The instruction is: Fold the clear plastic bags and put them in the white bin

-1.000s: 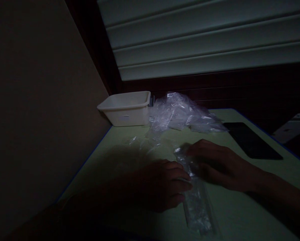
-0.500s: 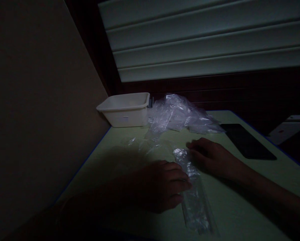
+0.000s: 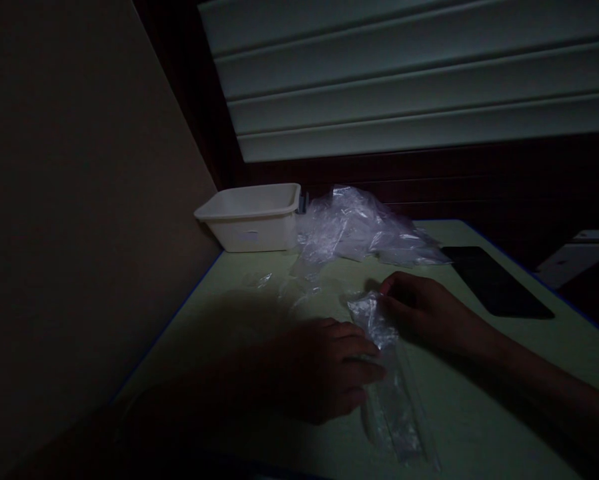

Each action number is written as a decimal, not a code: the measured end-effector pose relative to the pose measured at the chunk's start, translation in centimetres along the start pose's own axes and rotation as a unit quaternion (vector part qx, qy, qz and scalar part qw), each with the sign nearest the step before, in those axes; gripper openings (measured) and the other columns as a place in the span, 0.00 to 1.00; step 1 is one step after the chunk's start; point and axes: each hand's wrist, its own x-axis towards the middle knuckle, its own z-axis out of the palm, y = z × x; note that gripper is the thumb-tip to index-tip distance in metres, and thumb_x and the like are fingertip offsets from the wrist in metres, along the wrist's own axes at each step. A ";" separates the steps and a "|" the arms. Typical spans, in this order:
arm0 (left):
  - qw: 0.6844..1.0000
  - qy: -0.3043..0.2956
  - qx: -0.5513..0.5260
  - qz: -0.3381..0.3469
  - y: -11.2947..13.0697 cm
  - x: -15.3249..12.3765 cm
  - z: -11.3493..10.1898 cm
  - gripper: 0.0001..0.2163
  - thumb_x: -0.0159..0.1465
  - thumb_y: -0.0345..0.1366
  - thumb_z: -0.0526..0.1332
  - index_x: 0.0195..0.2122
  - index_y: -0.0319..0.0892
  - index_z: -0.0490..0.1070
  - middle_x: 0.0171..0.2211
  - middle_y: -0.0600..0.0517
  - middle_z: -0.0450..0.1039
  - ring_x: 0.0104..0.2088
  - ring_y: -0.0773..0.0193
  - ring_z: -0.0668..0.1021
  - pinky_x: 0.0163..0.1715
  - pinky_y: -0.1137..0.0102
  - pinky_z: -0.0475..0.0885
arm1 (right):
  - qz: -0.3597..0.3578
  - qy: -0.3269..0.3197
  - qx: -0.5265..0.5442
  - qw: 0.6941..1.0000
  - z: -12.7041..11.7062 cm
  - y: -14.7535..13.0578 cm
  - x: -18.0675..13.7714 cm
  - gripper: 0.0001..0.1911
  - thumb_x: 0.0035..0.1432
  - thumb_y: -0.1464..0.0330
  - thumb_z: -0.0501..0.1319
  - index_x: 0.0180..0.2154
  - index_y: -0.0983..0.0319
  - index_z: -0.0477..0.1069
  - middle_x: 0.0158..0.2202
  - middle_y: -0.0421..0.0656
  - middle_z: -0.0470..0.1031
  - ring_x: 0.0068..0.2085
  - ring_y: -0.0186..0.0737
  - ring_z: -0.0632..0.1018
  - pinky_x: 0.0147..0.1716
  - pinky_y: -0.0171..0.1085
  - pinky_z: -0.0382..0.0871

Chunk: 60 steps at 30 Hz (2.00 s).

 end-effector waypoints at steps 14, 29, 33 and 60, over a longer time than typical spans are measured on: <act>1.000 0.000 0.023 0.017 -0.3 0.0 0.2 0.15 0.64 0.30 0.54 0.50 0.34 0.72 0.52 0.45 0.71 0.54 0.60 0.71 0.56 0.67 0.65 | -0.009 -0.026 0.035 0.999 0.1 0.1 -0.2 0.16 0.59 0.63 0.59 0.48 0.62 0.70 0.39 0.47 0.78 0.35 0.42 0.78 0.33 0.38 0.71; 1.000 -0.004 -0.001 0.008 0.1 0.2 -0.4 0.16 0.64 0.29 0.53 0.52 0.33 0.68 0.53 0.45 0.71 0.55 0.60 0.71 0.55 0.65 0.67 | -0.016 0.013 0.005 1.000 0.7 0.4 -0.1 0.10 0.61 0.63 0.56 0.38 0.61 0.73 0.34 0.44 0.79 0.32 0.41 0.78 0.31 0.38 0.70; 1.000 -0.004 -0.009 -0.011 0.2 0.2 -0.7 0.14 0.63 0.28 0.53 0.49 0.31 0.69 0.51 0.42 0.72 0.52 0.61 0.73 0.54 0.67 0.68 | -0.017 0.015 -0.001 1.000 0.6 0.3 -0.2 0.11 0.61 0.63 0.56 0.39 0.61 0.74 0.34 0.44 0.79 0.31 0.41 0.77 0.31 0.38 0.70; 0.999 -0.033 0.042 -0.008 0.2 0.2 1.0 0.11 0.67 0.31 0.55 0.49 0.37 0.70 0.43 0.48 0.73 0.43 0.61 0.72 0.41 0.67 0.69 | -0.019 0.012 -0.039 0.999 0.6 0.0 -0.3 0.11 0.62 0.63 0.55 0.36 0.60 0.73 0.30 0.42 0.77 0.29 0.40 0.75 0.27 0.36 0.66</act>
